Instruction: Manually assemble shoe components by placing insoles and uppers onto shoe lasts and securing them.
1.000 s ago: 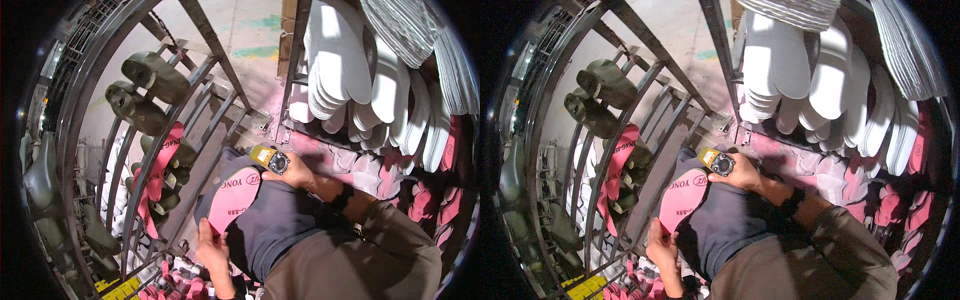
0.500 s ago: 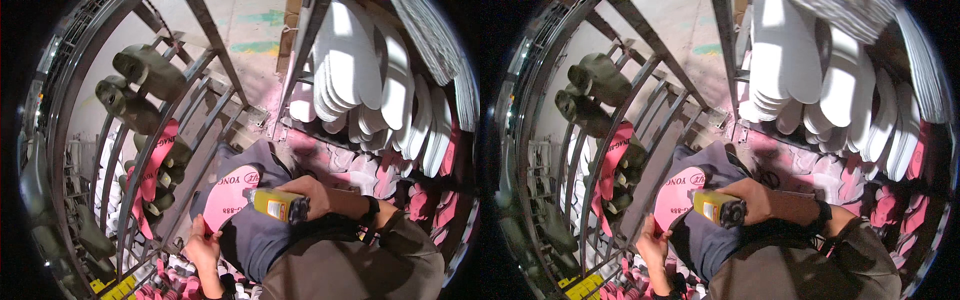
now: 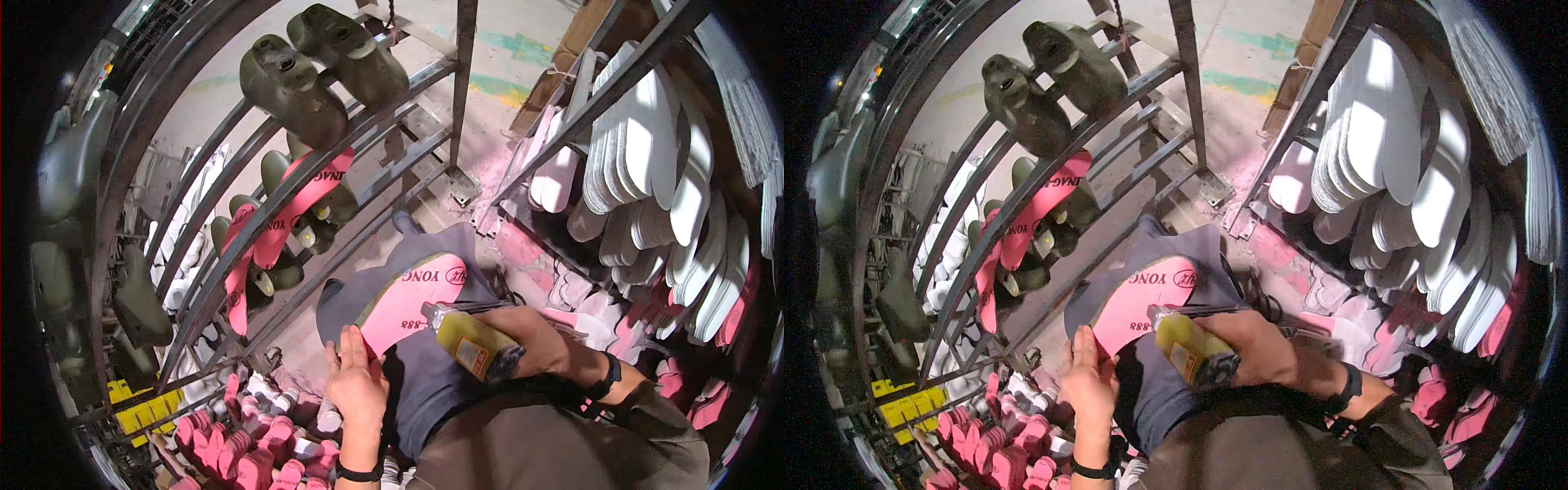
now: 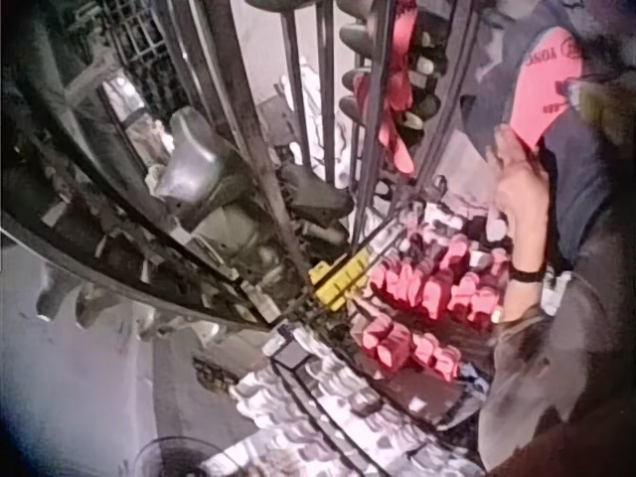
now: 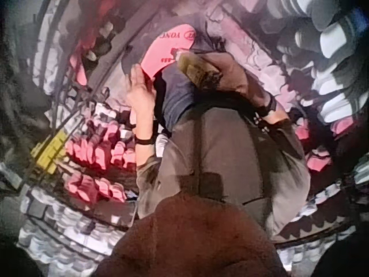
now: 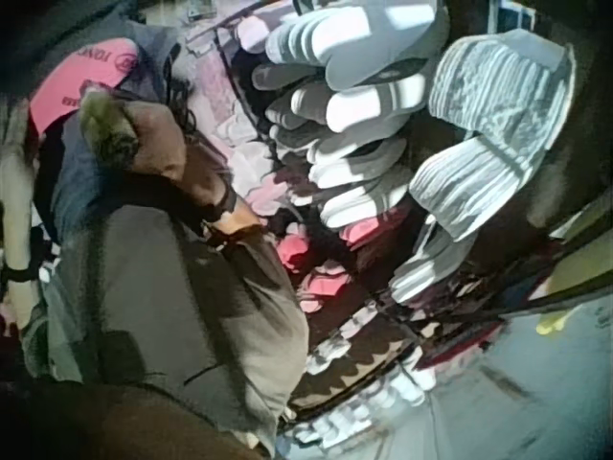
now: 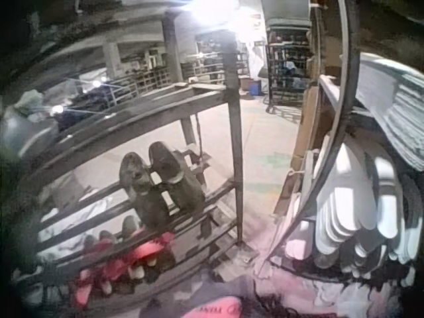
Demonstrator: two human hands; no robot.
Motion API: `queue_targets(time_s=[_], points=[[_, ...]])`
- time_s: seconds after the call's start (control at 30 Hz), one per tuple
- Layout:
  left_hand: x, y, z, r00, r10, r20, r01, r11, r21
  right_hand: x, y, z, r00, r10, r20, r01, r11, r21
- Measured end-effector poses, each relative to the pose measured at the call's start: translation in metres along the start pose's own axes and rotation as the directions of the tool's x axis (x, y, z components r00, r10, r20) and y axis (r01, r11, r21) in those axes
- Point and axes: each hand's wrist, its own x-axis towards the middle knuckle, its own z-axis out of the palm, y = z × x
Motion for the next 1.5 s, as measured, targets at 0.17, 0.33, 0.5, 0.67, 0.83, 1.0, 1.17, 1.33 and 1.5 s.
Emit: queue_targets(time_s=[0.17, 0.33, 0.5, 0.67, 0.83, 1.0, 1.17, 1.33, 1.5], points=[[-0.003, 0.008, 0.0, 1.0, -0.011, -0.002, 0.012, 0.991, 0.132, 0.004, 0.002, 0.013, 1.0, -0.007, 0.014, 0.01, 0.977, -0.213], [0.026, -0.02, -0.008, 0.995, -0.059, 0.076, 0.064, 0.996, -0.06, -0.005, 0.012, 0.0, 0.986, 0.149, -0.081, -0.156, 0.983, -0.094], [-0.013, -0.035, 0.019, 0.794, -0.114, 0.598, 0.591, -0.087, -0.802, -0.021, 0.024, -0.006, 0.955, 0.142, -0.262, -0.171, 0.981, -0.092], [-0.005, -0.013, 0.0, 0.933, -0.138, 0.332, 0.229, -0.484, -0.845, -0.029, 0.02, -0.013, 0.932, 0.284, -0.224, -0.313, 0.944, -0.105], [0.096, -0.005, -0.051, 0.976, -0.191, 0.102, -0.041, -0.625, -0.78, -0.04, 0.025, -0.013, 0.929, 0.258, -0.264, -0.297, 0.948, -0.119], [0.19, -0.023, -0.08, 0.989, 0.107, 0.104, 0.148, -0.758, -0.635, -0.058, 0.046, -0.012, 0.911, 0.236, -0.339, -0.282, 0.955, -0.09], [0.18, -0.013, -0.072, 0.967, 0.08, 0.24, 0.203, -0.811, -0.549, -0.06, 0.063, -0.015, 0.827, 0.446, -0.343, -0.434, 0.893, 0.116], [0.109, -0.066, -0.079, 0.954, -0.294, 0.056, 0.033, -0.085, -0.996, -0.052, 0.064, -0.013, 0.78, 0.516, -0.354, -0.496, 0.855, 0.152], [0.077, -0.191, -0.12, 0.239, -0.634, -0.735, 0.113, 0.77, -0.627, -0.042, 0.062, -0.013, 0.77, 0.526, -0.36, -0.479, 0.85, 0.218]])
